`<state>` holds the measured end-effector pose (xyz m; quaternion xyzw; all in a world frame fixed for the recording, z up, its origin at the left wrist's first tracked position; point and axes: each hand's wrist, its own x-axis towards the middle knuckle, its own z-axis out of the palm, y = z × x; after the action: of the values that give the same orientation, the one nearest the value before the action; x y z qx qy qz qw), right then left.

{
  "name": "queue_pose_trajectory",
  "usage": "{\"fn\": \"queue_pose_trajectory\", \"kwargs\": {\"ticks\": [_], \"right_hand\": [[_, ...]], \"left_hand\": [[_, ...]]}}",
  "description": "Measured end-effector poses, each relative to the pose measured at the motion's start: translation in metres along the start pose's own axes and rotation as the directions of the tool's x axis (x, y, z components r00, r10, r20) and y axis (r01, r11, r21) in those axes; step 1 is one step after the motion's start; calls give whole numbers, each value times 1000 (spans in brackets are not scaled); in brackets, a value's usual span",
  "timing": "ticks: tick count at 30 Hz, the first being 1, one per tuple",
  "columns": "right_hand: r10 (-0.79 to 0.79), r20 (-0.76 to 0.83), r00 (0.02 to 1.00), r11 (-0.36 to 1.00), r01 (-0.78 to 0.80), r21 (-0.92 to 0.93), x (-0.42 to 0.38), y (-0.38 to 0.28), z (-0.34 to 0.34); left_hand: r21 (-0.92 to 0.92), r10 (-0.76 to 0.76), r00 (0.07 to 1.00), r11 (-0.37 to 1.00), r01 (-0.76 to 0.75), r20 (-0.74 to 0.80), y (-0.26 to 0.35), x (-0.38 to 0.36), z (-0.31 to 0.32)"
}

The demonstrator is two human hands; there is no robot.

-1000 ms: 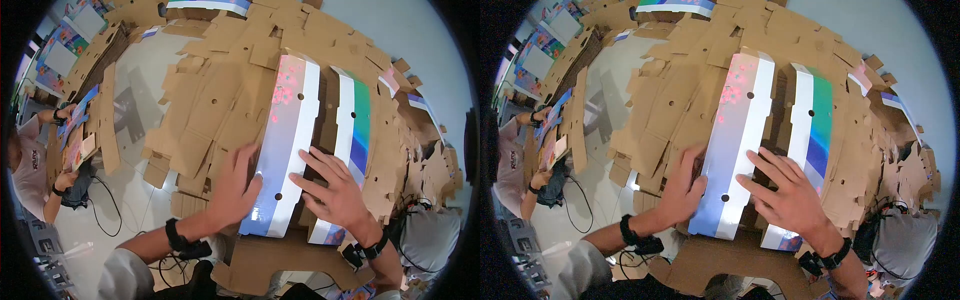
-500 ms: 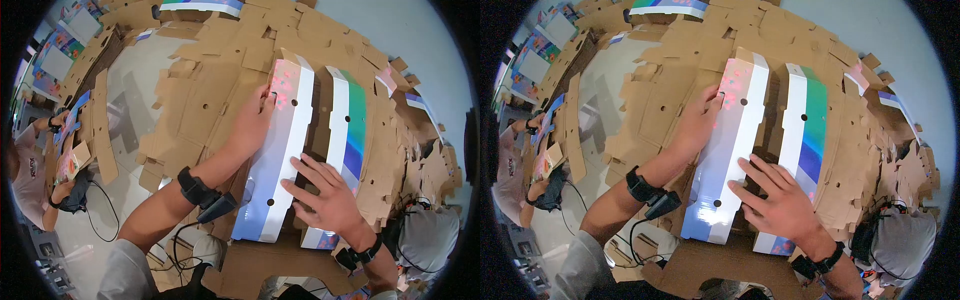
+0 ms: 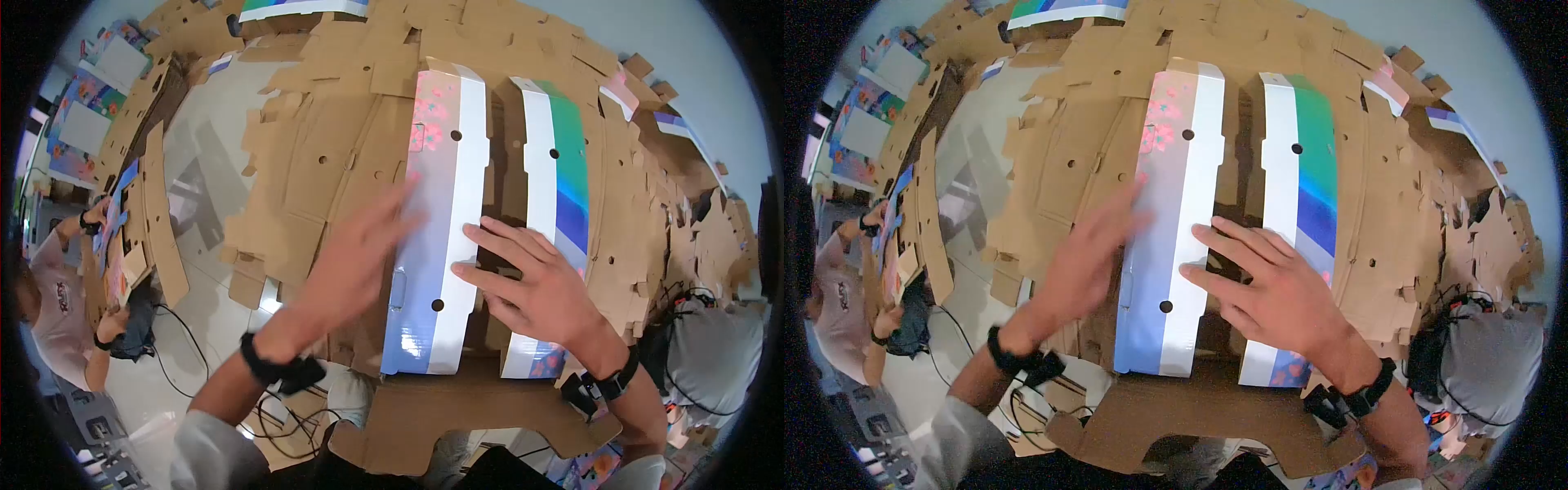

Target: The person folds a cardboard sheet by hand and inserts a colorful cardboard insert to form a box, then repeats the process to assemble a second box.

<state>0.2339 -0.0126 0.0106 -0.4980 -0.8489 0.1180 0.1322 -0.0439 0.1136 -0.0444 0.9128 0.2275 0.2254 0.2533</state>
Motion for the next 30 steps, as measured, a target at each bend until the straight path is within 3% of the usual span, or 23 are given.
{"fn": "queue_pose_trajectory", "kwargs": {"ticks": [2,5,9,14,16,19,20,23,24,25,27,29,30], "right_hand": [[11,-20,1000,1000,-11,6,0,-2,0],[23,-55,998,999,-20,50,1,-1,5],[55,-88,995,990,-43,135,4,-2,3],[149,-23,989,849,-116,515,5,11,-8],[196,36,980,755,-174,632,7,15,-19],[333,290,897,378,-409,830,6,27,-36],[358,306,882,153,-378,913,2,27,-39],[303,376,875,-223,-319,921,-22,46,-49],[440,379,814,-124,-363,924,-34,40,-55],[549,309,777,116,-437,892,-49,34,-56],[684,100,723,521,-580,626,-78,20,-55],[785,50,618,554,-736,390,-85,-17,-67],[786,45,617,576,-757,310,-93,-28,-62]], "left_hand": [[-30,30,950,999,-22,310,25,-46,-15],[-181,-12,897,978,102,442,57,-68,-30],[-242,-25,919,962,130,394,63,-68,-36],[-493,-11,989,866,81,144,50,-89,-3],[-537,-163,978,817,209,132,54,-84,-4],[-556,-416,901,723,411,125,52,-86,6],[-555,-497,858,680,478,130,51,-87,10],[-506,-478,872,728,462,108,50,-82,9],[-502,-494,862,720,479,113,53,-79,7],[-500,-509,852,710,496,124,58,-76,5],[-484,-513,849,714,505,128,61,-75,2],[-453,-491,863,746,487,118,63,-73,2],[-422,-489,867,769,480,94,69,-68,0]]}}
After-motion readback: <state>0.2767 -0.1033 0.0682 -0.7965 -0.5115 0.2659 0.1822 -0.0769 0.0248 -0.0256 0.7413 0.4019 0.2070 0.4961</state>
